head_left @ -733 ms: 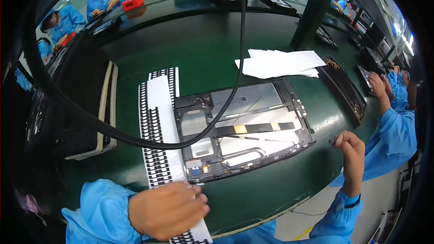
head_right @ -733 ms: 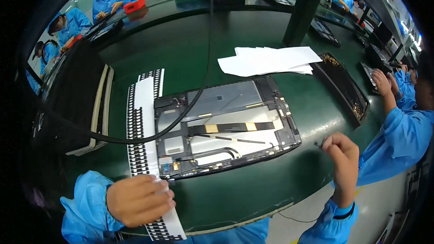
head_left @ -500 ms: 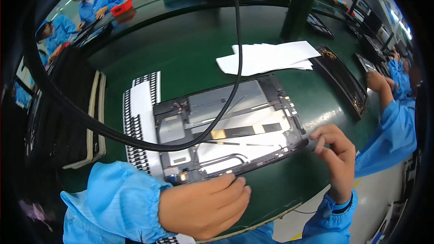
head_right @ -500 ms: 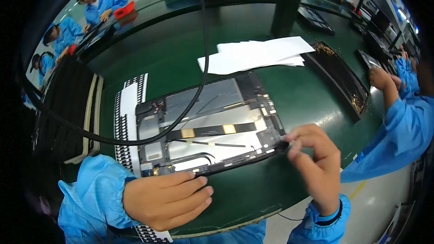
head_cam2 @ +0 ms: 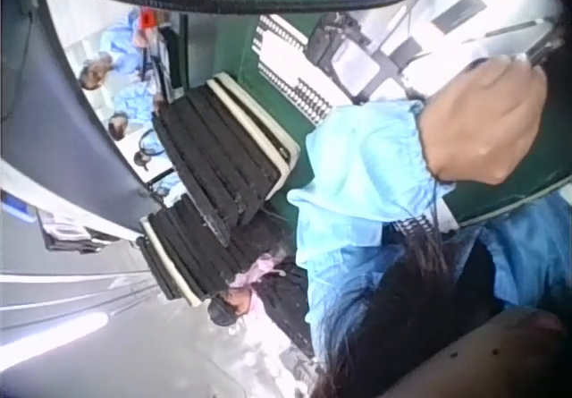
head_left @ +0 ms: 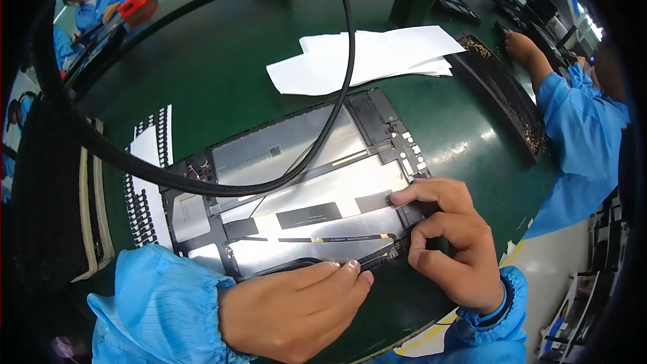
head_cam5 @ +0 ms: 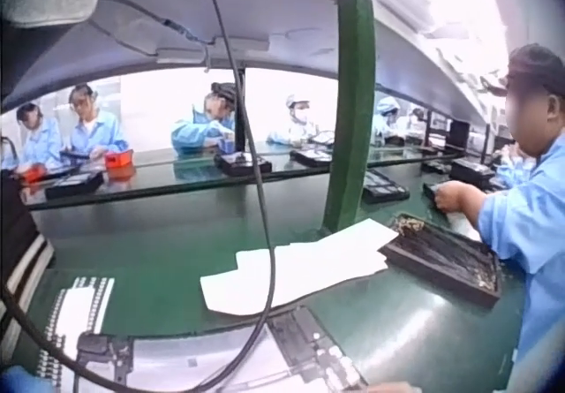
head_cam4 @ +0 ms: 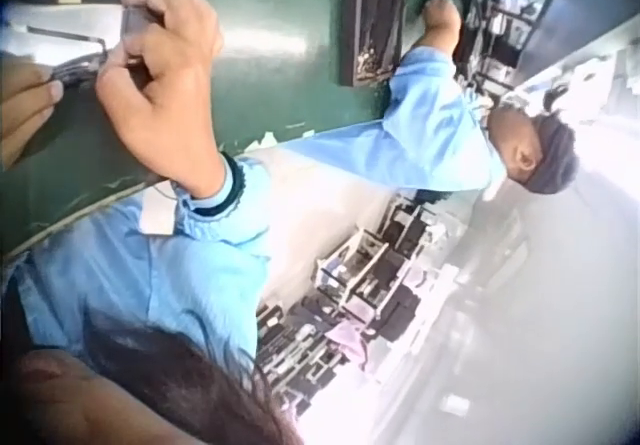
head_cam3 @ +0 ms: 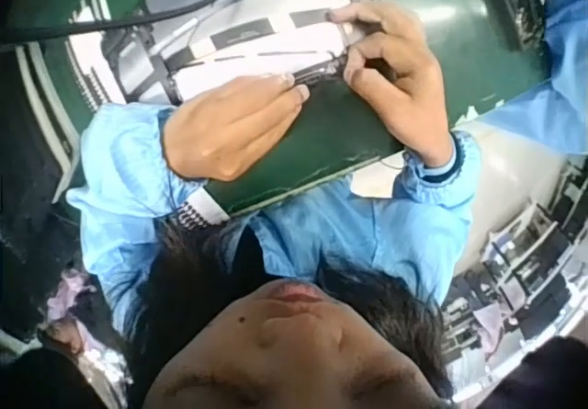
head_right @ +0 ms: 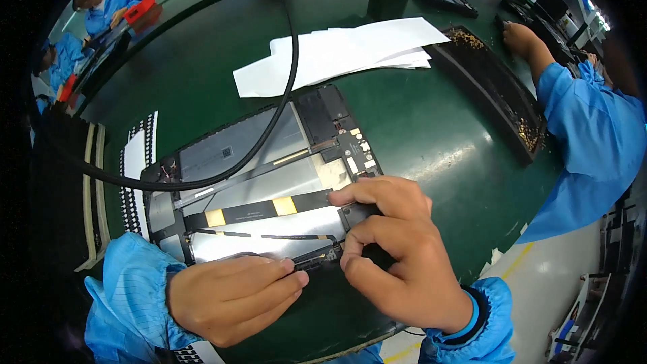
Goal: The person assembles tablet housings by hand, connecting internal components such as ribbon cables and screen modules with adhesive tape.
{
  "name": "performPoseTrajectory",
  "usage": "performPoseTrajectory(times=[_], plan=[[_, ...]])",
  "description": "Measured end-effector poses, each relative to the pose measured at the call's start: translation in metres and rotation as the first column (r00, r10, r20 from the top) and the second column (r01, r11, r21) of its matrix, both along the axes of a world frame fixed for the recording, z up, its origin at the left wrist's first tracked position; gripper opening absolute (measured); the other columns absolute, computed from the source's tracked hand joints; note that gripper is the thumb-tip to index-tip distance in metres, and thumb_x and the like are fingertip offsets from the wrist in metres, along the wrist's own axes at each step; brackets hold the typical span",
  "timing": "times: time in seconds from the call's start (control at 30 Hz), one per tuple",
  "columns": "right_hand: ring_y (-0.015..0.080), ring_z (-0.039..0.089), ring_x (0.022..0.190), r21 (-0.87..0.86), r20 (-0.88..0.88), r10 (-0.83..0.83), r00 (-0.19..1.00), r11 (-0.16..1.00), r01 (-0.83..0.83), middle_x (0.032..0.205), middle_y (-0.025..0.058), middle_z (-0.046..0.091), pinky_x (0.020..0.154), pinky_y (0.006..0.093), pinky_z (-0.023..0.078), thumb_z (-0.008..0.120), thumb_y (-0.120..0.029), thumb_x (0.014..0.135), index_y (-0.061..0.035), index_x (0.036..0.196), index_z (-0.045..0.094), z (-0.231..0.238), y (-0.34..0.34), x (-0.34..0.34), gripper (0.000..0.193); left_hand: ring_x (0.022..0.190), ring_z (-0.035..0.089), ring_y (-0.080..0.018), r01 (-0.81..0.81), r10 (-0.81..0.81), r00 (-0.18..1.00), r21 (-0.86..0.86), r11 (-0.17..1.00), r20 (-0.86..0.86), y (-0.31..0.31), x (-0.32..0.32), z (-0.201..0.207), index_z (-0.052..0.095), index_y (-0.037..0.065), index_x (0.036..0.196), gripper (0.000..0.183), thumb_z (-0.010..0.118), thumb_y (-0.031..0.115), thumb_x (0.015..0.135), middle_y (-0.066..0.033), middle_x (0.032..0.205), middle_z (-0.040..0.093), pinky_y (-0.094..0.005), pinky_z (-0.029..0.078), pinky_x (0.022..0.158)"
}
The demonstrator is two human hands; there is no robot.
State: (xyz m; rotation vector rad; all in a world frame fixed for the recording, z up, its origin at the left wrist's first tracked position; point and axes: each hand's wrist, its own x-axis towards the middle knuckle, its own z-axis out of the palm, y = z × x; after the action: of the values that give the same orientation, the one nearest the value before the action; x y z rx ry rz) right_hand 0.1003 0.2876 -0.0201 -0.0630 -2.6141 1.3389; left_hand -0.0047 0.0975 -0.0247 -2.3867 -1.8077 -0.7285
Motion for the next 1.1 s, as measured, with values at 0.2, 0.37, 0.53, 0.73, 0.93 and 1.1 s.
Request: performPoseTrajectory(times=[0.2,0.37,0.53,0.73,0.93,1.1], plan=[[0.0281,0.041,0.103,0.047,0.021,-0.002,1.000,0.999,0.001,0.105,0.0149,0.054,0.092,0.0369,0.027,0.055,-0.009,0.054,-0.0025,0.058,0.054,0.006,-0.001,0.000,0.008,0.086,0.058,-0.0261,0.006,-0.005,0.996,0.004,1.000,-0.094,0.001,0.002,0.006,0.060,-0.007,0.082,0.021,0.054,0.002,0.064,-0.0167,0.094,0.058,-0.0298,0.051,0.075],[0.0279,0.041,0.101,0.102,0.013,-0.027,1.000,0.994,0.025,0.104,0.0139,0.055,0.092,0.0374,0.026,0.055,-0.010,0.055,-0.0038,0.058,0.054,0.005,-0.003,0.002,0.007,0.088,0.057,-0.0260,0.016,-0.020,0.993,-0.038,0.999,-0.115,0.001,0.005,0.008,0.060,-0.007,0.083,0.021,0.054,0.001,0.064,-0.0165,0.096,0.057,-0.0296,0.051,0.077],[0.0277,0.041,0.101,0.108,-0.006,-0.020,1.000,0.994,0.020,0.104,0.0133,0.054,0.091,0.0374,0.026,0.056,-0.010,0.056,-0.0041,0.058,0.055,0.002,-0.001,0.003,0.006,0.089,0.056,-0.0265,-0.023,0.016,0.995,-0.070,0.997,-0.097,0.008,0.008,0.012,0.059,-0.007,0.087,0.024,0.052,0.003,0.067,-0.0182,0.103,0.055,-0.0302,0.050,0.077],[0.0296,0.046,0.101,0.064,-0.031,0.010,0.999,0.998,-0.008,0.102,0.0121,0.057,0.089,0.0380,0.031,0.061,-0.005,0.054,-0.0042,0.062,0.058,0.003,0.008,0.006,0.008,0.090,0.055,-0.0260,-0.034,0.018,0.988,-0.098,0.995,-0.155,0.012,0.006,0.007,0.059,-0.006,0.089,0.025,0.052,0.006,0.068,-0.0187,0.108,0.052,-0.0299,0.048,0.077],[0.0314,0.050,0.100,0.028,-0.070,0.044,0.997,0.999,-0.042,0.100,0.0110,0.058,0.086,0.0385,0.037,0.064,-0.002,0.054,-0.0044,0.066,0.060,0.005,0.011,0.009,0.014,0.089,0.055,-0.0245,-0.055,0.042,0.984,-0.073,0.996,-0.172,0.009,0.008,0.007,0.060,-0.005,0.089,0.025,0.051,0.006,0.069,-0.0165,0.107,0.054,-0.0289,0.047,0.078],[0.0308,0.051,0.098,0.149,-0.085,0.057,0.995,0.988,-0.043,0.100,0.0106,0.058,0.084,0.0387,0.037,0.066,-0.002,0.054,-0.0055,0.068,0.061,0.004,0.006,0.006,0.015,0.089,0.055,-0.0237,-0.069,0.053,0.971,-0.059,0.996,-0.233,0.009,0.008,0.008,0.060,-0.004,0.090,0.023,0.049,0.008,0.072,-0.0147,0.107,0.055,-0.0287,0.047,0.078]])
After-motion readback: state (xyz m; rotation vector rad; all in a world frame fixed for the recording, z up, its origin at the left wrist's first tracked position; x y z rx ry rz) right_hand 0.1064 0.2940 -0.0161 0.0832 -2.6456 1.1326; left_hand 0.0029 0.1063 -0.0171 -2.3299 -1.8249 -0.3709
